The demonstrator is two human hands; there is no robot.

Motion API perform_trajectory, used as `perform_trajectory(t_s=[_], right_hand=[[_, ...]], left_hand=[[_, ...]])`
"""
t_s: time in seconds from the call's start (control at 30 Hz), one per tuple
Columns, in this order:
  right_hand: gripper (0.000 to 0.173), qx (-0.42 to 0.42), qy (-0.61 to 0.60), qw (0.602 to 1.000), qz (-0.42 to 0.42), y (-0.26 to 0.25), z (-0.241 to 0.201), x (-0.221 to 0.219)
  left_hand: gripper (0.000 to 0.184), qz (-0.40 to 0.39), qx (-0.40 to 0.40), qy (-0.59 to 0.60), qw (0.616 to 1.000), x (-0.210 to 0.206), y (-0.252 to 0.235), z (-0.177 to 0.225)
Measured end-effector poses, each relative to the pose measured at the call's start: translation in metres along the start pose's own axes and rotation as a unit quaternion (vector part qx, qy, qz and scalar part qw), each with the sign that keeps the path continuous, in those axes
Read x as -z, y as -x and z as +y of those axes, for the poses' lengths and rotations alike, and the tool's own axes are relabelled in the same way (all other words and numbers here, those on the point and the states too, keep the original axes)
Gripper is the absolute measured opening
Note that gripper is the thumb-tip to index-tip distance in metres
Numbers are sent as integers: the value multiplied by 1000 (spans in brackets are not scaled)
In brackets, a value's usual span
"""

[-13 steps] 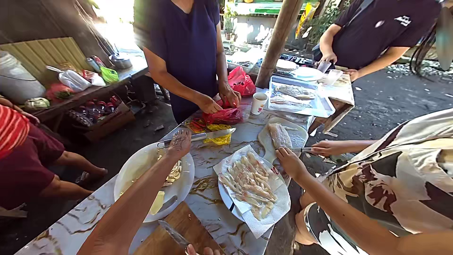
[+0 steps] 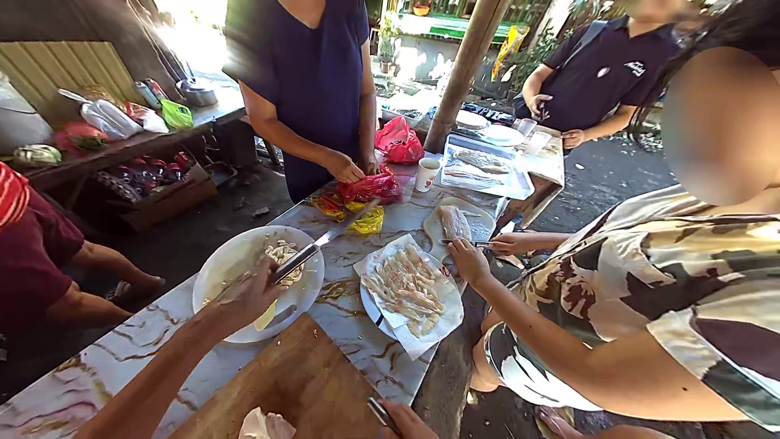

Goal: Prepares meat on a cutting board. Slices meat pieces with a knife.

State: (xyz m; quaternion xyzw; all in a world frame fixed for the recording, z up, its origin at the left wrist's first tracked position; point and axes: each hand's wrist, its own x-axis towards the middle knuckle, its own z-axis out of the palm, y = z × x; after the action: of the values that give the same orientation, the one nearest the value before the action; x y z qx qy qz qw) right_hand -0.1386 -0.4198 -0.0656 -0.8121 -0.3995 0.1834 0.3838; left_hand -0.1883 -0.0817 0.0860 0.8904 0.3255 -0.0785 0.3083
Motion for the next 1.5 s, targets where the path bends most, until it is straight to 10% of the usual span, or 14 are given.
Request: perform_trajectory(t_s=[0.2, 0.37, 0.63, 0.83, 1.07, 1.23, 1.5], right_hand=[[42, -76, -223, 972, -18, 18, 4, 47], [27, 3, -218, 975, 36, -6, -29, 50], [32, 184, -79, 977, 79, -37, -68, 14], [32, 156, 2, 971, 183, -89, -59, 37], [33, 210, -91, 973, 14, -46, -79, 3], [34, 198, 31, 962, 184, -86, -66, 23], [30, 384, 85, 896, 205, -68, -51, -24]], left_hand=[[26, -52, 9, 462, 886, -51, 99, -27], [24, 2, 19, 571, 821, -105, 148, -12], [20, 95, 69, 517, 848, -131, 205, 3], [24, 124, 81, 479, 865, -139, 235, -9], [34, 146, 113, 396, 900, -138, 244, -10], [38, 131, 118, 385, 906, -145, 252, -20], [35, 128, 119, 394, 902, -143, 252, -22]])
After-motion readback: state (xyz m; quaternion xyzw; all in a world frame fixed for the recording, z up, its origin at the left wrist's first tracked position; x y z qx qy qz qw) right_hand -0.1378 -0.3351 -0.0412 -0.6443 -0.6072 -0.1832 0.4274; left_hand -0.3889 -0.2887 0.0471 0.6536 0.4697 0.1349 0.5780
